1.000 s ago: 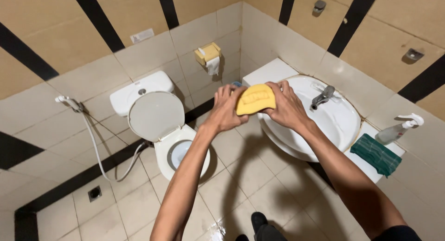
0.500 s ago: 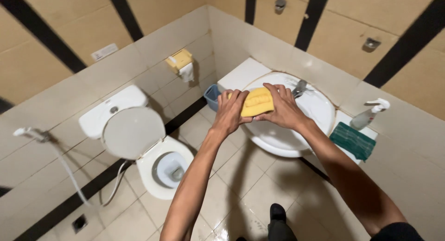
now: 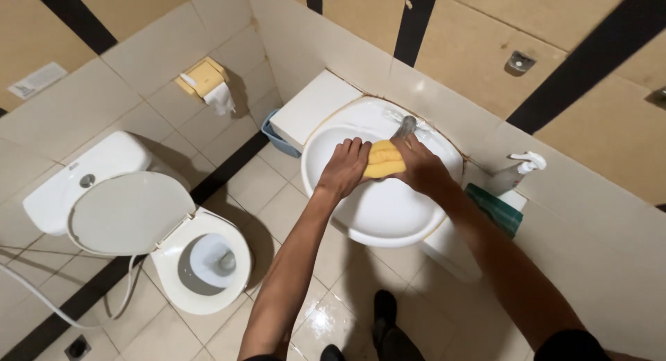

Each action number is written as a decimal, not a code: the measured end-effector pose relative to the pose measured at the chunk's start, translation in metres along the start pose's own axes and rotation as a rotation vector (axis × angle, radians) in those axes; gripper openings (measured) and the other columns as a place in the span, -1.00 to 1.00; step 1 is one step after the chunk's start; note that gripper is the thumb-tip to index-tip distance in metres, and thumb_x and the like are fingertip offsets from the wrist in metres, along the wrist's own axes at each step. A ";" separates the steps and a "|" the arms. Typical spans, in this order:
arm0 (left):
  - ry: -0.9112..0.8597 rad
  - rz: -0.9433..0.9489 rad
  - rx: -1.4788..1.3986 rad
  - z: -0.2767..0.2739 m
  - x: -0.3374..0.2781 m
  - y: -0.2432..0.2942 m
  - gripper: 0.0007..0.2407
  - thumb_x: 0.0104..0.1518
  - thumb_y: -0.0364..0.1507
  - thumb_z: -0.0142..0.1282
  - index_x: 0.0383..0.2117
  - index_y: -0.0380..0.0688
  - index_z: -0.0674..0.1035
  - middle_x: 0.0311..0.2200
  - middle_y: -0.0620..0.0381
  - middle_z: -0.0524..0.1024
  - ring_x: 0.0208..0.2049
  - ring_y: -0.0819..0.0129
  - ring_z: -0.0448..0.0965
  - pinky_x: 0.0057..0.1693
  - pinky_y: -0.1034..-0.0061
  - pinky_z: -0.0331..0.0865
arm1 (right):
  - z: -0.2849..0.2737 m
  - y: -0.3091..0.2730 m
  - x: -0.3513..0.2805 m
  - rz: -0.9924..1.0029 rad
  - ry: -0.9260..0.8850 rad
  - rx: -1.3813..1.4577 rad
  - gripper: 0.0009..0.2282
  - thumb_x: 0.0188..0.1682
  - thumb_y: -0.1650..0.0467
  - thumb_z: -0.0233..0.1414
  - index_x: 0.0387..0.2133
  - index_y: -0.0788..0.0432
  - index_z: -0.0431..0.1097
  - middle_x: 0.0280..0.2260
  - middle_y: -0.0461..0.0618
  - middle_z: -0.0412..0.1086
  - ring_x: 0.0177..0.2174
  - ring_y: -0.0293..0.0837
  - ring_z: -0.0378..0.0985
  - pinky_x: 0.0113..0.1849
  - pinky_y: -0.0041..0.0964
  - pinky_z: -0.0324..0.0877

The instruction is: The person sprays cleaning solution onto the toilet seat and rim, then wipes the surfaces with a yellow sponge. They rinse the sponge under the sink faucet and return to wipe the toilet again.

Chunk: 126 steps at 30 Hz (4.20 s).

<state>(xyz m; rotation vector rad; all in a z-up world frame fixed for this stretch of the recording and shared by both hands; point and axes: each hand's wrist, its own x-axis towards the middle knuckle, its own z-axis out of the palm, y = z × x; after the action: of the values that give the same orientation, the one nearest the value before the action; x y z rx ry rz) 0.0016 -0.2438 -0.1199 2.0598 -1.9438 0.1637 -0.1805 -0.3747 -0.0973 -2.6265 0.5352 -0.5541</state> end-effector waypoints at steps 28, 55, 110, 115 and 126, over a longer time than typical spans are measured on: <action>-0.112 -0.040 -0.016 0.049 0.034 -0.029 -0.42 -0.03 -0.14 0.32 0.11 -0.15 0.45 -0.16 -0.08 0.42 -0.14 0.02 0.41 0.07 0.22 0.33 | 0.039 0.076 0.043 0.040 -0.263 0.011 -0.37 -0.21 0.24 0.36 0.10 0.08 0.21 -0.02 0.11 0.28 -0.07 0.23 0.46 -0.14 0.10 0.42; -0.123 0.008 0.056 0.080 0.046 -0.020 -0.71 0.08 -0.61 -0.03 -0.07 -0.07 0.54 -0.26 0.05 0.60 -0.22 0.15 0.57 0.03 0.29 0.39 | 0.060 0.098 0.028 -0.113 -0.206 -0.071 -0.62 -0.08 0.56 -0.04 0.05 0.16 0.38 -0.24 0.17 0.47 -0.23 0.15 0.54 -0.19 -0.01 0.47; -0.080 -1.296 -1.767 0.337 0.015 -0.043 -0.58 0.24 -0.31 -0.30 0.17 -0.26 0.38 0.06 -0.21 0.45 0.07 0.05 0.47 0.26 0.26 0.32 | 0.137 0.209 0.080 0.023 -0.127 -0.002 -0.68 -0.06 0.49 0.21 -0.01 0.19 0.46 0.09 0.14 0.35 0.01 0.15 0.48 -0.01 -0.02 0.43; 0.034 -1.257 -1.879 0.344 0.016 -0.041 -0.50 0.19 -0.46 -0.31 0.35 -0.07 0.18 0.19 -0.09 0.38 0.19 0.13 0.43 0.31 0.32 0.34 | 0.141 0.185 0.048 -0.032 0.225 0.168 -0.48 0.05 0.47 0.15 0.27 0.37 0.17 0.28 0.46 0.08 0.23 0.42 0.22 0.20 0.05 0.26; -0.023 -1.150 -2.210 0.326 0.027 -0.030 -0.46 0.39 -0.25 -0.41 0.42 0.16 -0.33 0.25 -0.29 0.25 0.09 -0.08 0.56 0.08 0.02 0.61 | 0.227 0.183 -0.065 0.854 -0.103 0.718 -0.37 0.09 0.18 0.04 0.29 0.28 -0.03 0.18 0.38 0.13 0.05 0.13 0.43 -0.05 -0.12 0.50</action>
<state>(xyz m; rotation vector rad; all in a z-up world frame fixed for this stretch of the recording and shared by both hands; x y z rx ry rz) -0.0069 -0.3643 -0.4250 0.8972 0.1094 -1.4053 -0.1849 -0.4320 -0.3907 -1.5429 1.0891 -0.2480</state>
